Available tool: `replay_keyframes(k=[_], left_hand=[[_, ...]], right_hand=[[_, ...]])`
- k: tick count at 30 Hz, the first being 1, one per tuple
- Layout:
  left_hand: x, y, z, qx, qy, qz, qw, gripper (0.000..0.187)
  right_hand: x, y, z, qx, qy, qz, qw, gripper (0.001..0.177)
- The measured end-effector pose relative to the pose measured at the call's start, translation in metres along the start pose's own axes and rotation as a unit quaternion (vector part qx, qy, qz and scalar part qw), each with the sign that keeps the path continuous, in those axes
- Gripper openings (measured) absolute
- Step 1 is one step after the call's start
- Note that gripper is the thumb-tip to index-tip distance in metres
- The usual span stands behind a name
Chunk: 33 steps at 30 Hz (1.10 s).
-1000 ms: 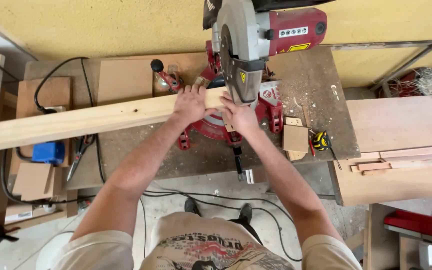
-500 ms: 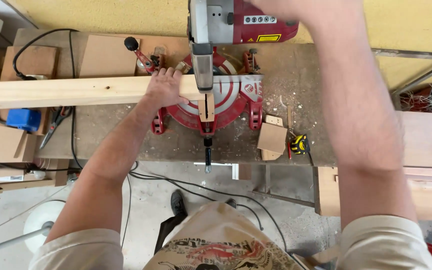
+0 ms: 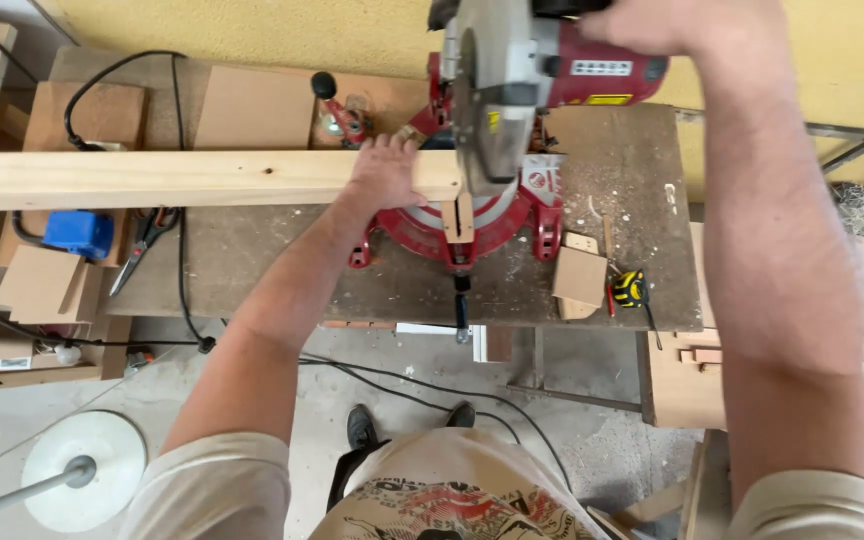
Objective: The person uses a table saw to cut a small square piece of wood, then moves to a miter saw to cut the same piece again. They then retrieve a long wooden plank from a storage rack, place it on the miter saw, and cut it. Finally, they measure the plank with a tape measure.
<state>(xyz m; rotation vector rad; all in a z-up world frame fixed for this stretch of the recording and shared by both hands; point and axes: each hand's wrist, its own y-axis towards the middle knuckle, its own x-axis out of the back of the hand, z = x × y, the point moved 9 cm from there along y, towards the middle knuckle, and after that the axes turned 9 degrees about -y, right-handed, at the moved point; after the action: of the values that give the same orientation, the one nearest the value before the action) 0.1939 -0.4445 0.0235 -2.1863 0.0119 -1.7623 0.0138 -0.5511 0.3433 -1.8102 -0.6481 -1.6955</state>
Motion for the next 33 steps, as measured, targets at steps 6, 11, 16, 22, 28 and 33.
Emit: replay_keyframes(k=[6,11,16,22,28,33], left_hand=[[0.006,-0.012,0.0,-0.046,0.03,0.007,0.998,0.104],[0.004,-0.007,0.001,-0.051,0.022,0.009,0.998,0.094],[0.004,-0.006,0.001,-0.068,0.057,0.014,0.996,0.081],[-0.005,0.008,0.004,-0.07,0.038,-0.005,0.997,0.042],[-0.007,0.005,0.004,-0.063,0.024,-0.016,0.998,0.067],[-0.011,0.014,0.0,-0.078,0.067,0.021,0.994,0.064]], right_hand=[[-0.017,0.015,-0.003,0.089,-0.123,-0.074,0.986,0.05],[-0.051,0.035,-0.054,0.051,-0.245,-0.107,0.962,0.04],[-0.046,-0.005,-0.03,0.036,-0.163,-0.114,0.979,0.038],[-0.054,-0.042,0.002,0.112,-0.113,-0.188,0.969,0.036],[-0.075,-0.058,-0.003,0.1,-0.116,-0.195,0.969,0.037],[-0.08,-0.07,0.005,0.118,-0.114,-0.216,0.963,0.036]])
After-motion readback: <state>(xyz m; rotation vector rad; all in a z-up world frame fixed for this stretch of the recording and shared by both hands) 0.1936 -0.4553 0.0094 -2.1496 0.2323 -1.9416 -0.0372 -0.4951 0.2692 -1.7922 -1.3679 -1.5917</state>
